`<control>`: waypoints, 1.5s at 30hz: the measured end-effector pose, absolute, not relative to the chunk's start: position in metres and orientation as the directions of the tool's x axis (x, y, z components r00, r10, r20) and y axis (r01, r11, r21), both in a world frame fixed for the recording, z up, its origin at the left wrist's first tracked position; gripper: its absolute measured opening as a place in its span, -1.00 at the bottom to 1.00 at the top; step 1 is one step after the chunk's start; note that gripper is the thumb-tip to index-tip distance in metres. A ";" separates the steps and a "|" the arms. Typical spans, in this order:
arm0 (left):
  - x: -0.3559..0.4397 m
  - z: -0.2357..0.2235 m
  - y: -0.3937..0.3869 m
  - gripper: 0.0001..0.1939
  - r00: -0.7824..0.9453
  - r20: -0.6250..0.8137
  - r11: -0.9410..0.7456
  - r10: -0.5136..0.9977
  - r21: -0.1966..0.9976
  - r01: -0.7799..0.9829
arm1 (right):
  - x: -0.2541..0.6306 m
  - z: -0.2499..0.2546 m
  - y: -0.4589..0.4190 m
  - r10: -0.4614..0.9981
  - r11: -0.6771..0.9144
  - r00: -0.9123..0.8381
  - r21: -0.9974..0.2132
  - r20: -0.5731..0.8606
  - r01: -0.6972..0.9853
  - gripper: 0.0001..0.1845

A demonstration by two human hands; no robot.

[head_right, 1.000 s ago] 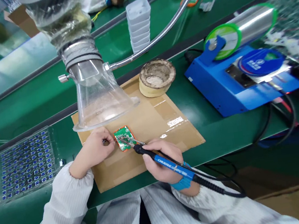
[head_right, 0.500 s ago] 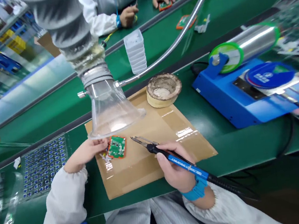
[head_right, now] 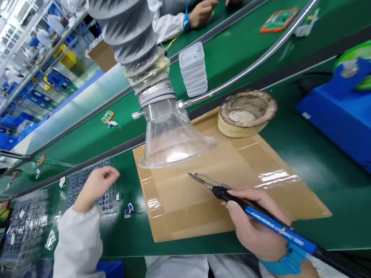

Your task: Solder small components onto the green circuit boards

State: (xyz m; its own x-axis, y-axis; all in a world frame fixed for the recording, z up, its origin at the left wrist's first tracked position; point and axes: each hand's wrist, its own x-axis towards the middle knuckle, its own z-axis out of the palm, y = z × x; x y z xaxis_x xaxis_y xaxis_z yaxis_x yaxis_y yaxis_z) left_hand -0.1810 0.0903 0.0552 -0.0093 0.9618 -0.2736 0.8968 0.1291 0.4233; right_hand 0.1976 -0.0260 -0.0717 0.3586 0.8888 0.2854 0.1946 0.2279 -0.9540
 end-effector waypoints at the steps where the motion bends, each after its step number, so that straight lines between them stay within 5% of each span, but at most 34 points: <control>1: -0.176 0.052 0.070 -0.78 -0.001 -0.364 0.146 0.931 0.371 0.917 | 0.197 -0.071 -0.026 0.891 0.232 0.351 -0.954 0.287 0.190 -0.85; 5: -0.151 0.027 0.018 -0.76 -0.112 -0.305 0.173 0.946 0.179 0.968 | 0.194 -0.069 -0.025 0.899 0.245 0.319 -0.949 0.298 0.196 -0.86; 9: -0.138 0.013 0.010 -0.88 -0.067 -0.228 0.123 0.971 0.242 0.962 | 0.194 -0.070 -0.024 0.899 0.256 0.308 -0.944 0.312 0.209 -0.86; 11: -0.136 0.014 0.011 -0.91 -0.053 -0.187 0.118 0.981 0.358 0.926 | 0.195 -0.071 -0.025 0.899 0.256 0.306 -0.943 0.314 0.213 -0.86; 13: -0.131 0.019 0.009 -0.93 -0.041 -0.152 0.127 0.988 0.620 0.774 | 0.195 -0.070 -0.027 0.892 0.261 0.315 -0.937 0.326 0.231 -0.86; 15: -0.118 0.022 0.005 -0.81 -0.015 -0.156 0.148 0.988 0.893 0.425 | 0.192 -0.064 -0.029 0.880 0.268 0.323 -0.925 0.349 0.269 -0.83; 17: -0.096 0.020 0.001 -0.67 0.057 -0.220 0.218 0.974 0.975 0.044 | 0.186 -0.055 -0.031 0.884 0.272 0.301 -0.916 0.359 0.295 -0.77; 19: -0.070 0.015 -0.004 -0.59 0.176 -0.324 0.351 0.930 0.923 -0.157 | 0.177 -0.043 -0.032 0.908 0.275 0.238 -0.919 0.344 0.282 -0.75; 22: -0.035 0.011 -0.008 -0.57 0.287 -0.450 0.517 0.845 0.826 -0.227 | 0.163 -0.028 -0.032 0.943 0.258 0.156 -0.942 0.294 0.213 -0.80; 28: -0.015 0.017 -0.012 -0.58 0.299 -0.497 0.577 0.815 0.747 -0.330 | 0.149 -0.024 -0.031 0.989 0.137 0.055 -0.990 0.138 0.021 -0.70; 33: -0.023 0.015 -0.020 -0.59 0.412 -0.407 0.527 0.815 0.817 -0.236 | 0.149 -0.028 -0.032 0.996 0.062 0.069 -0.997 0.058 -0.055 -0.64; 39: -0.025 0.006 -0.023 -0.45 0.394 -0.491 0.488 0.777 0.865 0.115 | 0.144 -0.023 -0.033 0.999 0.036 0.033 -0.998 0.034 -0.054 -0.63; 45: -0.021 0.016 -0.025 -0.43 0.434 -0.494 0.426 0.753 0.869 0.251 | 0.146 -0.017 -0.034 1.000 -0.023 0.006 -0.997 -0.023 -0.067 -0.68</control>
